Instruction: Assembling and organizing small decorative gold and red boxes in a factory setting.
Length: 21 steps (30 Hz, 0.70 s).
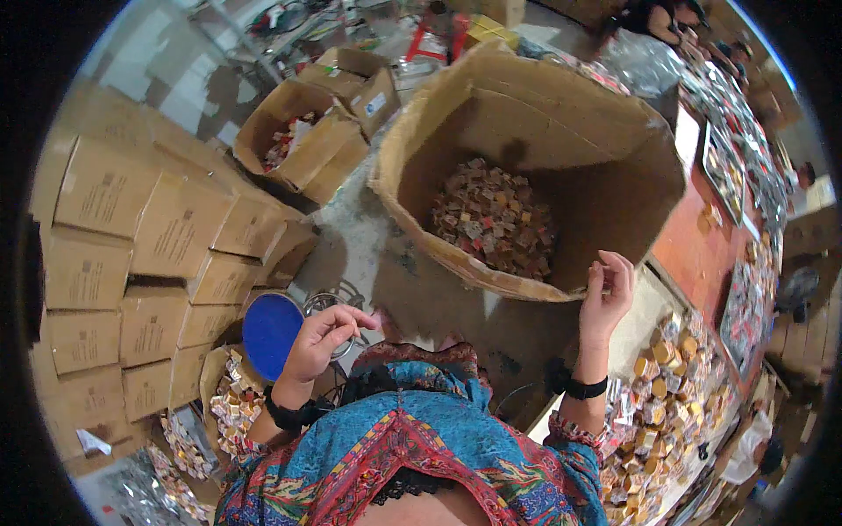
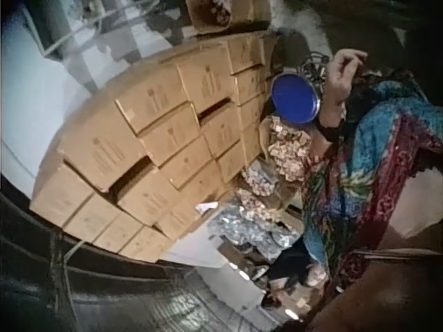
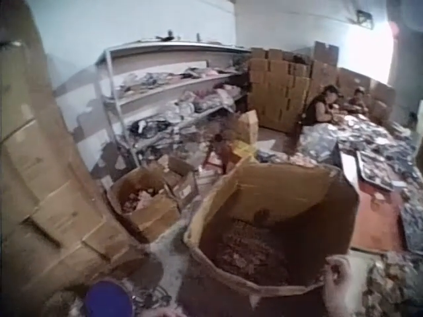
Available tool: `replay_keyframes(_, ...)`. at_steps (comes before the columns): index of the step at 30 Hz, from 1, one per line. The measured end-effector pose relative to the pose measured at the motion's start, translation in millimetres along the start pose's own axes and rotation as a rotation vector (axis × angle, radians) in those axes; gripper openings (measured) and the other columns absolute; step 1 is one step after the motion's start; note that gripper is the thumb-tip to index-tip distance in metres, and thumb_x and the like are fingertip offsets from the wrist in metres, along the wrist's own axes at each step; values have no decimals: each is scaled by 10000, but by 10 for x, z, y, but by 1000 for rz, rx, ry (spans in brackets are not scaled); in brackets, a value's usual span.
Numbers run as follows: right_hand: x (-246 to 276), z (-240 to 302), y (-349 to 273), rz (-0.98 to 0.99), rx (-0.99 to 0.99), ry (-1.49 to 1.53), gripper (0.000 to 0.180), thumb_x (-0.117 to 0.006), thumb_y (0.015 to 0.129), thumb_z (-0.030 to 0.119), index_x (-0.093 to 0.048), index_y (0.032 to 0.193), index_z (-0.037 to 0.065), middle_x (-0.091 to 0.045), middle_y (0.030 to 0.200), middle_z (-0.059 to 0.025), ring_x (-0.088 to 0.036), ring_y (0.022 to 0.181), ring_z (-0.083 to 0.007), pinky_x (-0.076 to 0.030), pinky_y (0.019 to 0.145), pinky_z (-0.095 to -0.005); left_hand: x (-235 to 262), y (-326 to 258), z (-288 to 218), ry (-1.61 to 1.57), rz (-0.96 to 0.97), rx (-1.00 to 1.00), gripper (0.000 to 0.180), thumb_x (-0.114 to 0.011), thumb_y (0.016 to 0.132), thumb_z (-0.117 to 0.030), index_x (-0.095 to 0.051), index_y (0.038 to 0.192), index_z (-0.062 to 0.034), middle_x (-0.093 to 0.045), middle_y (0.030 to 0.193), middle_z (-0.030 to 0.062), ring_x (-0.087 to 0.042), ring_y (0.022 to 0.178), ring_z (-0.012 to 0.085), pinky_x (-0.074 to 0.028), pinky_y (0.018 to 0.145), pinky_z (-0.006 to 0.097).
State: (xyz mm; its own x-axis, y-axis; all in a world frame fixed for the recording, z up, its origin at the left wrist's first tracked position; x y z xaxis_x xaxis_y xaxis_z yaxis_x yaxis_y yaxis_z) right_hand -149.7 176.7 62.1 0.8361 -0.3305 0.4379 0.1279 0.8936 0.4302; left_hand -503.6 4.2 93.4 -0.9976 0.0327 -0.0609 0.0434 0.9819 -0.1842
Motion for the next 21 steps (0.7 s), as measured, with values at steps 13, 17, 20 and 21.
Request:
replay_keyframes(13, -2348, 1606, -50, 497, 108, 272, 96, -560, 790, -31, -595, 875, -5, -574, 744, -51, -505, 636, -96, -423, 584, -217, 1589, -534, 34, -67, -330, -131, 127, -483, 864, -78, -529, 782, 7, -604, 989, 140, -548, 926, 174, -399, 840, 291)
replay_keyframes(17, -3132, 1981, -118, 698, 207, 267, 114, -602, 772, 34, -613, 882, 6, -599, 790, -94, -577, 657, -177, -457, 591, -275, 2109, -579, 40, -92, -401, -107, 122, -478, 862, -75, -519, 777, 2, -607, 982, 145, -556, 912, 175, -405, 831, 289)
replay_keyframes(20, -3612, 2320, -165, 813, 259, 202, 123, -606, 768, 59, -609, 881, 12, -593, 784, -105, -596, 674, -212, -467, 594, -294, 2399, -533, 87, -187, -514, -99, 118, -469, 858, -80, -513, 775, -9, -612, 956, 151, -568, 910, 197, -405, 831, 299)
replay_keyframes(21, -3787, 2354, -191, 887, 247, 192, 128, -606, 773, 32, -604, 899, 10, -584, 785, -96, -585, 694, -180, -467, 610, -268, 2482, -517, 97, -192, -507, -96, 118, -469, 858, -80, -513, 775, -9, -612, 956, 151, -568, 910, 197, -405, 831, 299)
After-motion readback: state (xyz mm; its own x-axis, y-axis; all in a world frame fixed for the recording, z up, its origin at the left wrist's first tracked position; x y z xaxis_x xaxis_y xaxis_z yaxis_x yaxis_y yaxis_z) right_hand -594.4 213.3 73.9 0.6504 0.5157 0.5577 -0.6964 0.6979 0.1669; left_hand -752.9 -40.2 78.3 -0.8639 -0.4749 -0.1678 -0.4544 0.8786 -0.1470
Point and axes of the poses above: each hand's wrist, its own y-axis towards the middle knuckle, its own x-axis out of the back of the hand, z = x × y, the point moved 1 cm from there along y, towards the middle knuckle
